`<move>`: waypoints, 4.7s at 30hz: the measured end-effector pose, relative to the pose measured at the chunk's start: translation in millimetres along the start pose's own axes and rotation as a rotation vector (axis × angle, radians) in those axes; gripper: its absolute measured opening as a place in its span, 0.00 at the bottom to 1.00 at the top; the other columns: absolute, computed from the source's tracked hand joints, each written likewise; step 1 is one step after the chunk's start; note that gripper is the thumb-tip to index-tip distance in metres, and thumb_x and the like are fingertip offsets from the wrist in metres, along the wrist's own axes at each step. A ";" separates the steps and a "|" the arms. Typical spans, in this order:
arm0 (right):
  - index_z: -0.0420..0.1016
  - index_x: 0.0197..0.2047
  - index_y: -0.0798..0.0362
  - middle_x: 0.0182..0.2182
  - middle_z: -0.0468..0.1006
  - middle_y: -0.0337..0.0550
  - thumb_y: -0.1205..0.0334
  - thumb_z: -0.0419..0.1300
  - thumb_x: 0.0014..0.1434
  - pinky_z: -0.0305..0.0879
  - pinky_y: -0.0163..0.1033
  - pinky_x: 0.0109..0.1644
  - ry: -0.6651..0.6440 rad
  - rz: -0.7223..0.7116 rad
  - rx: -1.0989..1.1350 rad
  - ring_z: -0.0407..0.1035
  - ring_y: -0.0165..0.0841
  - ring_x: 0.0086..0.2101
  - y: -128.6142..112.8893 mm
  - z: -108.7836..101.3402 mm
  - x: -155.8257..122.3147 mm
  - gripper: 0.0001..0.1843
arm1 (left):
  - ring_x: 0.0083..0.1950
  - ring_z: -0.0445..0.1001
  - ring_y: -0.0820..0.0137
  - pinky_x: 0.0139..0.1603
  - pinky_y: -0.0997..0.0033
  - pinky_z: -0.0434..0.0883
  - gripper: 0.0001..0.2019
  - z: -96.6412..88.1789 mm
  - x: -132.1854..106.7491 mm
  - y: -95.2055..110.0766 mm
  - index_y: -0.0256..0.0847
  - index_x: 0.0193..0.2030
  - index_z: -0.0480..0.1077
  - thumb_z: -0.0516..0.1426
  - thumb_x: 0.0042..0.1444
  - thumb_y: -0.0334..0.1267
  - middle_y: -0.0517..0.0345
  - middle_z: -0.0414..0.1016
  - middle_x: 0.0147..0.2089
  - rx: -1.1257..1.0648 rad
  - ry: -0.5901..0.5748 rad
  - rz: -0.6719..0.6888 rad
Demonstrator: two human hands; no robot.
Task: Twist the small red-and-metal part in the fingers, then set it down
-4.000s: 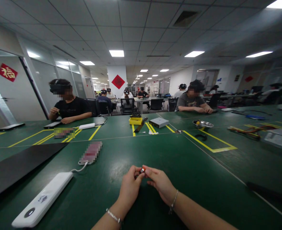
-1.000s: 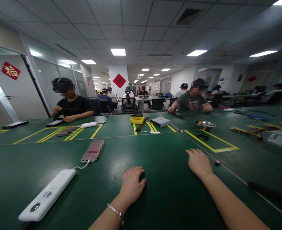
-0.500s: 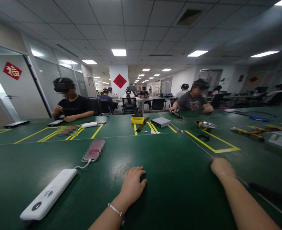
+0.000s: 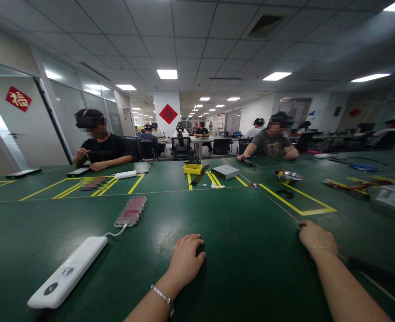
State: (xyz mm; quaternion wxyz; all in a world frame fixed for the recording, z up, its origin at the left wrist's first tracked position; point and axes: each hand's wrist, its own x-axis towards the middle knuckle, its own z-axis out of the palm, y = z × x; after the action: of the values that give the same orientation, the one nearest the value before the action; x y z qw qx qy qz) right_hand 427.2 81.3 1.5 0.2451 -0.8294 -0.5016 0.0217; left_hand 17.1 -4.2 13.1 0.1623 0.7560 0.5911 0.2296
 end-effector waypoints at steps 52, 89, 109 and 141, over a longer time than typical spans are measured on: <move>0.74 0.37 0.62 0.40 0.70 0.64 0.69 0.46 0.47 0.63 0.47 0.34 -0.140 -0.018 -0.286 0.67 0.49 0.38 -27.1 -4.0 -13.7 0.18 | 0.29 0.69 0.74 0.29 0.77 0.59 0.16 -11.9 -3.8 12.1 0.42 0.31 0.68 0.43 0.55 0.46 0.63 0.73 0.28 -0.268 0.049 -0.051; 0.70 0.23 0.57 0.20 0.71 0.37 0.60 0.66 0.36 0.59 0.33 0.31 -0.944 -0.021 1.360 0.63 0.24 0.23 -200.5 11.6 -181.4 0.12 | 0.36 0.69 0.72 0.36 0.76 0.62 0.10 -7.3 -4.3 16.5 0.44 0.35 0.68 0.47 0.55 0.41 0.61 0.74 0.34 -0.266 0.156 0.061; 0.69 0.22 0.57 0.19 0.70 0.36 0.59 0.67 0.34 0.57 0.31 0.28 -0.907 0.119 1.466 0.63 0.24 0.22 -203.7 15.0 -187.2 0.14 | 0.39 0.69 0.70 0.40 0.73 0.63 0.10 -12.0 -8.1 24.8 0.46 0.39 0.68 0.48 0.54 0.39 0.60 0.74 0.37 -0.217 0.171 0.084; 0.75 0.29 0.58 0.35 0.75 0.48 0.54 0.61 0.44 0.61 0.36 0.38 -0.997 0.204 1.574 0.67 0.33 0.36 -212.0 5.7 -222.5 0.15 | 0.36 0.68 0.72 0.35 0.75 0.61 0.09 -9.1 -6.9 11.5 0.44 0.35 0.66 0.46 0.54 0.34 0.61 0.71 0.33 0.013 0.300 0.039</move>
State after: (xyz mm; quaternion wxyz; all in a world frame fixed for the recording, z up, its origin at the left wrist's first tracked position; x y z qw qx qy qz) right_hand 141.1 -24.1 40.6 0.4895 -0.3598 -0.3146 0.7294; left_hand 20.2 -14.0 25.6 0.0631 0.7255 0.5954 0.3393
